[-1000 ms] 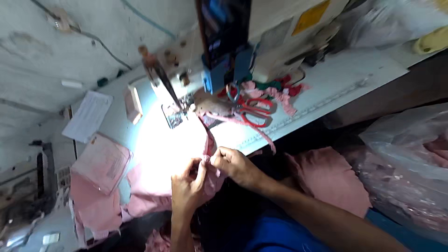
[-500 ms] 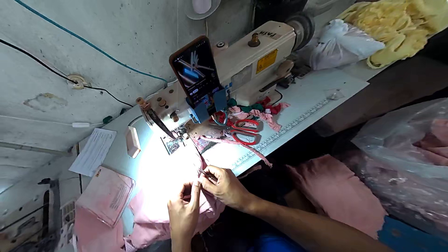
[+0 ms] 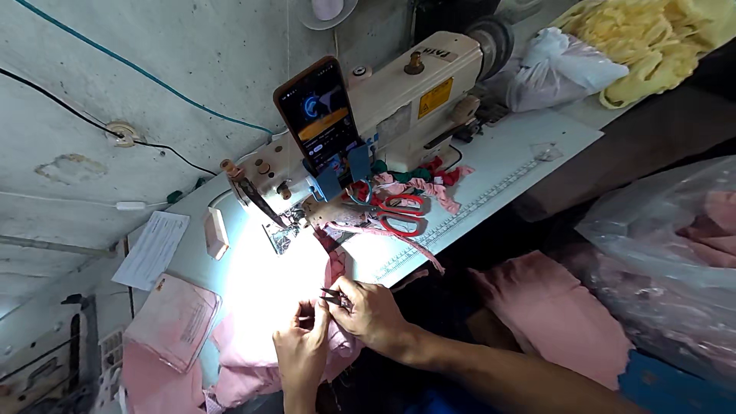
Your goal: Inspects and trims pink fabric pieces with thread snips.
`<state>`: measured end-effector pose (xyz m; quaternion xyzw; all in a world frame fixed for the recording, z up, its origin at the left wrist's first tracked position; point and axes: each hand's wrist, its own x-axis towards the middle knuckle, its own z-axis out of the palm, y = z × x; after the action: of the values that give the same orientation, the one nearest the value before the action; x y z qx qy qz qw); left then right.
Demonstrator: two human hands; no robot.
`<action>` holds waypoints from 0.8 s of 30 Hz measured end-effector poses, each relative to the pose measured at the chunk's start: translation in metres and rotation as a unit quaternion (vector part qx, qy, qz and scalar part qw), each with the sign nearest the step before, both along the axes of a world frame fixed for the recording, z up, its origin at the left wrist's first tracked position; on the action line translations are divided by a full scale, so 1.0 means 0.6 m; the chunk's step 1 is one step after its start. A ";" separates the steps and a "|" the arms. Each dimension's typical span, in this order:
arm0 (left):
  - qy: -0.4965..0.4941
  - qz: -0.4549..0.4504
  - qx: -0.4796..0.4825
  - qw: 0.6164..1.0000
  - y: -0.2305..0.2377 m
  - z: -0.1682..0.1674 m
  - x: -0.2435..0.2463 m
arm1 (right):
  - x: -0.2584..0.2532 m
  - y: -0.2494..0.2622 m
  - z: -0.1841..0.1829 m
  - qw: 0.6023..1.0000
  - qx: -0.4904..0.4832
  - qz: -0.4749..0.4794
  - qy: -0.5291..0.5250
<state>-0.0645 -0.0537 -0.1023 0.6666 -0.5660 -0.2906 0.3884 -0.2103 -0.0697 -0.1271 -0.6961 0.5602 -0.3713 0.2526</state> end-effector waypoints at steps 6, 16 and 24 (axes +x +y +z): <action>0.154 -0.041 0.026 0.987 -0.004 -0.030 0.012 | -0.002 -0.014 0.007 0.987 0.141 0.027 -0.074; 0.164 -0.063 0.026 0.984 -0.012 -0.003 0.015 | -0.062 -0.002 0.049 0.878 0.278 0.166 -0.353; 0.179 -0.083 0.018 0.980 -0.012 -0.002 0.014 | -0.058 -0.023 0.037 0.834 0.385 0.155 -0.363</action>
<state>-0.0564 -0.0609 -0.1038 0.5610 -0.5356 -0.4467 0.4459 -0.2454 -0.0834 -0.1046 -0.4358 0.4109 -0.3073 0.7395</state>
